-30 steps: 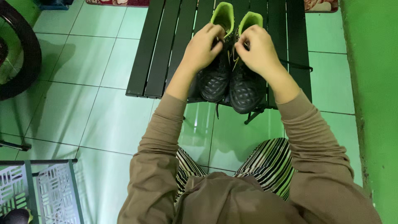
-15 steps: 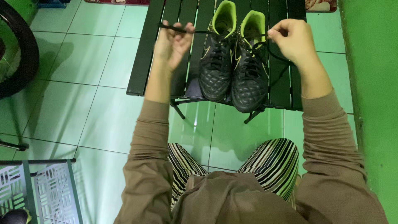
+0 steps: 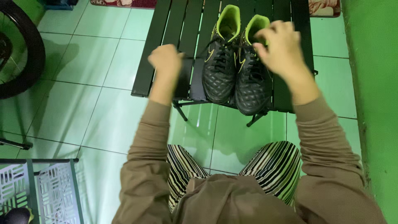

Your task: The person picks up pairs of shoes from the floor, places them on a small table, ties the laces, and then places them on a shoe rack. The person handles multiple pairs of shoes in sequence.

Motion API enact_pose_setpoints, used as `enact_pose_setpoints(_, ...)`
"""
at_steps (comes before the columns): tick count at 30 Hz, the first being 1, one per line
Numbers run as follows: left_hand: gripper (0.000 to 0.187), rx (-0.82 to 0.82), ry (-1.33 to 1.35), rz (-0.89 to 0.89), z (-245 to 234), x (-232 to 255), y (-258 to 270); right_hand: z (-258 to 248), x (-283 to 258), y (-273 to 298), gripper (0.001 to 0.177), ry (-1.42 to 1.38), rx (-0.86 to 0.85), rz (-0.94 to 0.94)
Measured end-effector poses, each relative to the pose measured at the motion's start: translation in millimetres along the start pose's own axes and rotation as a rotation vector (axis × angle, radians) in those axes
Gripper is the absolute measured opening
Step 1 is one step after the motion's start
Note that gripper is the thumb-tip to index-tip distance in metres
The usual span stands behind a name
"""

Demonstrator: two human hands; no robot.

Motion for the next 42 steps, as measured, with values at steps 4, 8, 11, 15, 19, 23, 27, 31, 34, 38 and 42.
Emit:
enact_pose_setpoints(4, 0.042, 0.505, 0.445, 0.505, -47.1, 87.0, 33.6, 17.6, -41.2, -13.2, 0.025, -0.054, 0.041, -0.098)
enact_pose_setpoints(8, 0.025, 0.308, 0.614, 0.361, -23.6, 98.2, 22.8, 19.7, -40.1, -20.6, 0.012, -0.162, 0.07, -0.019)
enact_pose_setpoints(11, 0.02, 0.188, 0.751, 0.306, 1.9, 89.5, 13.9, 16.7, -39.4, -18.4, 0.012, -0.206, 0.098, -0.027)
enact_pose_setpoints(15, 0.015, 0.425, 0.597, 0.487, 11.3, 88.6, 12.0, 21.3, -36.8, -14.7, 0.01, -0.166, 0.074, -0.041)
enact_pose_setpoints(19, 0.016, 0.404, 0.604, 0.456, 25.6, 83.8, 5.2, 33.1, -29.4, -8.8, 0.009, -0.211, 0.071, -0.017)
enact_pose_setpoints(23, 0.024, -0.024, 0.866, 0.264, 45.9, 73.0, -12.8, 53.6, 3.3, -9.3, 0.018, -0.635, 0.023, 0.258)
enact_pose_setpoints(27, 0.032, -0.124, 1.475, 0.314, 32.4, 81.9, -24.5, 74.5, 11.8, -21.8, 0.023, -1.466, -0.011, 0.634)
enact_pose_setpoints(31, 0.034, -0.134, 1.82, 0.361, 12.6, 112.5, -22.3, 72.1, -13.1, -40.3, 0.023, -1.806, -0.016, 0.695)
enact_pose_setpoints(34, 0.032, -0.2, 1.96, 0.353, 4.7, 134.9, -12.0, 86.4, -26.5, -50.4, 0.016, -1.643, -0.002, 0.723)
enact_pose_setpoints(38, 0.024, -0.222, 1.936, 0.189, 4.2, 134.9, -8.8, 97.9, -24.4, -52.8, 0.017, -1.467, 0.028, 0.652)
enact_pose_setpoints(42, 0.015, -0.17, 1.904, 0.343, 5.5, 134.4, -7.8, 101.2, -21.6, -47.2, 0.022, -1.35, 0.061, 0.625)
Point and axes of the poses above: each hand's wrist, its own y-axis away from the middle knuckle, its own z-axis out of the palm, x = y × z, the point moved 6 cm from there along -y, towards the middle knuckle, and after that the axes turned 10 degrees about x, right-handed, at the moved point
